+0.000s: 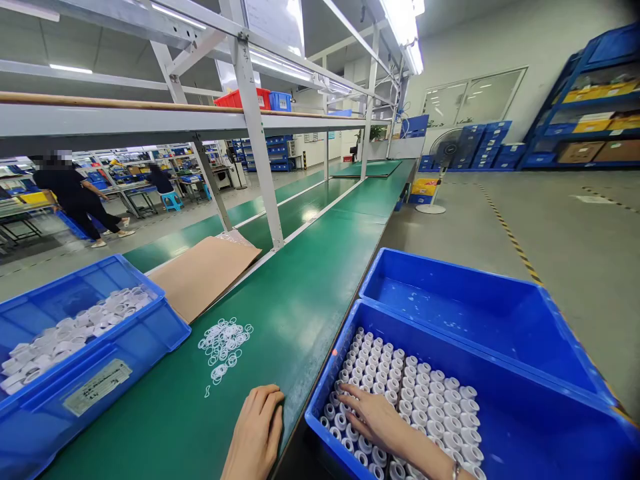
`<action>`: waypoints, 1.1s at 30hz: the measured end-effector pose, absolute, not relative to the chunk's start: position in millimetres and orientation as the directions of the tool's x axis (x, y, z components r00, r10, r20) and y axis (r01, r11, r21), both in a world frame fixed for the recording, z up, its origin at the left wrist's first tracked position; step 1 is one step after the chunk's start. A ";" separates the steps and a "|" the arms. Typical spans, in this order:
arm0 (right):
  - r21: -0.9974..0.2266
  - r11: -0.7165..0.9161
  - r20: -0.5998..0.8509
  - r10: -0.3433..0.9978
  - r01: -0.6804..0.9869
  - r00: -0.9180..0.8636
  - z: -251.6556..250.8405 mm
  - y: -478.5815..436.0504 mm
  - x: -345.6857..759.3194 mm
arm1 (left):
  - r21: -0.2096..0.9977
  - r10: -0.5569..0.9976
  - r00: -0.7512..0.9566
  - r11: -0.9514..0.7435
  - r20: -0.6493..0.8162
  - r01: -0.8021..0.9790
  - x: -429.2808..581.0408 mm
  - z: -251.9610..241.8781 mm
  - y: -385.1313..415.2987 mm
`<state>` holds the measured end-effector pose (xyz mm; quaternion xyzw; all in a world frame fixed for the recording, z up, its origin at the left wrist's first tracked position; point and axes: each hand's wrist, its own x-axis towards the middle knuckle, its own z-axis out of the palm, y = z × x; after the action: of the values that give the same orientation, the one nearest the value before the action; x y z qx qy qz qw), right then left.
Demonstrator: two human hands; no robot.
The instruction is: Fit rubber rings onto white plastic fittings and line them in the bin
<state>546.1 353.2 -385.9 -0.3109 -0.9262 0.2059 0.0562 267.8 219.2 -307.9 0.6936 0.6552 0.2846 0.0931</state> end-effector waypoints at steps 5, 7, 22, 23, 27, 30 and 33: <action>-0.416 0.676 -0.005 0.667 0.609 -0.745 -381.0 365.2 550.5 | 0.523 0.967 -0.013 -0.126 0.254 0.843 267.3 -305.2 218.3; -0.413 0.649 0.006 0.703 0.639 -0.711 -383.4 373.3 554.1 | 0.526 0.968 -0.013 -0.125 0.251 0.841 267.5 -303.9 218.0; -0.417 0.575 0.016 0.779 0.703 -0.627 -406.4 431.8 571.9 | 0.513 0.968 -0.018 -0.116 0.249 0.850 264.5 -308.9 219.3; -0.420 0.576 0.016 0.777 0.702 -0.629 -408.1 435.1 572.4 | 0.508 0.966 -0.014 -0.123 0.258 0.852 264.0 -309.4 219.7; -0.430 0.567 0.030 0.786 0.702 -0.617 -412.8 446.4 573.8 | 0.475 0.945 0.013 -0.177 0.328 0.862 261.4 -315.2 222.1; -0.430 0.540 0.056 0.815 0.723 -0.576 -414.8 457.3 573.9 | 0.467 0.919 0.011 -0.210 0.394 0.859 260.8 -320.1 223.8; -0.424 0.513 0.067 0.840 0.746 -0.539 -417.9 467.7 571.7 | 0.462 0.911 0.011 -0.219 0.412 0.859 260.5 -320.8 224.8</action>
<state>571.7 467.7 -417.9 -0.4614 -0.8594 0.1755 0.1330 260.5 224.8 -320.8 0.7098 0.6237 0.3251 0.0399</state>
